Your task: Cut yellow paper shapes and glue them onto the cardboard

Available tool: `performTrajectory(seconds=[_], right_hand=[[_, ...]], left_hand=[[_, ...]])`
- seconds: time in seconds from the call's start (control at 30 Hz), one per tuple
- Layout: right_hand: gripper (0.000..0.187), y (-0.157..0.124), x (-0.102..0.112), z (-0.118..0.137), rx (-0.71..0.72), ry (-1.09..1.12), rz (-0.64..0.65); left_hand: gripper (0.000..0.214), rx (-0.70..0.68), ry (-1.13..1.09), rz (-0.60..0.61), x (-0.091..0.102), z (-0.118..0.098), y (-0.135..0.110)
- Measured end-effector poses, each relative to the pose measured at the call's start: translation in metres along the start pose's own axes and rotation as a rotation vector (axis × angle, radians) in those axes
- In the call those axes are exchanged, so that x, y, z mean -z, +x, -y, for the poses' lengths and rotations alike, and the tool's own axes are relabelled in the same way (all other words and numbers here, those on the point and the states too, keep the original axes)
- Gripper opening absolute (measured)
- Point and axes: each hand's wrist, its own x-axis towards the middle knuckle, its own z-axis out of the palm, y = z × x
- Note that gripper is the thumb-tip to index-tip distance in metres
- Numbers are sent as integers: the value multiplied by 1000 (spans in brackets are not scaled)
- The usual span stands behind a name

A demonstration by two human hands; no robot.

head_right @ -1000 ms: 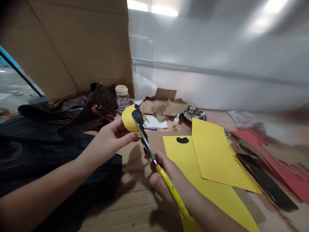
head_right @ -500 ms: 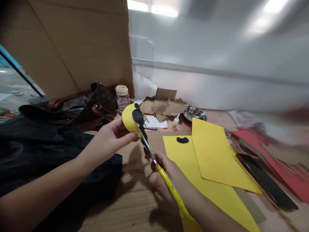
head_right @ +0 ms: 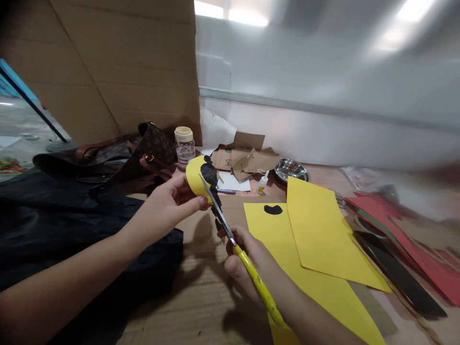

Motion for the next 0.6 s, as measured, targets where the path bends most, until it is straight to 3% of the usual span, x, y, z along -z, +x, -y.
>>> performTrajectory(seconds=[0.1,0.6], right_hand=[[78,0,0,7,-57,50,39],[80,-2,-1,16,-42,44,34]], left_hand=[[32,5,-5,1,0,-1,0],[33,11,-11,-5,-1,0,1]])
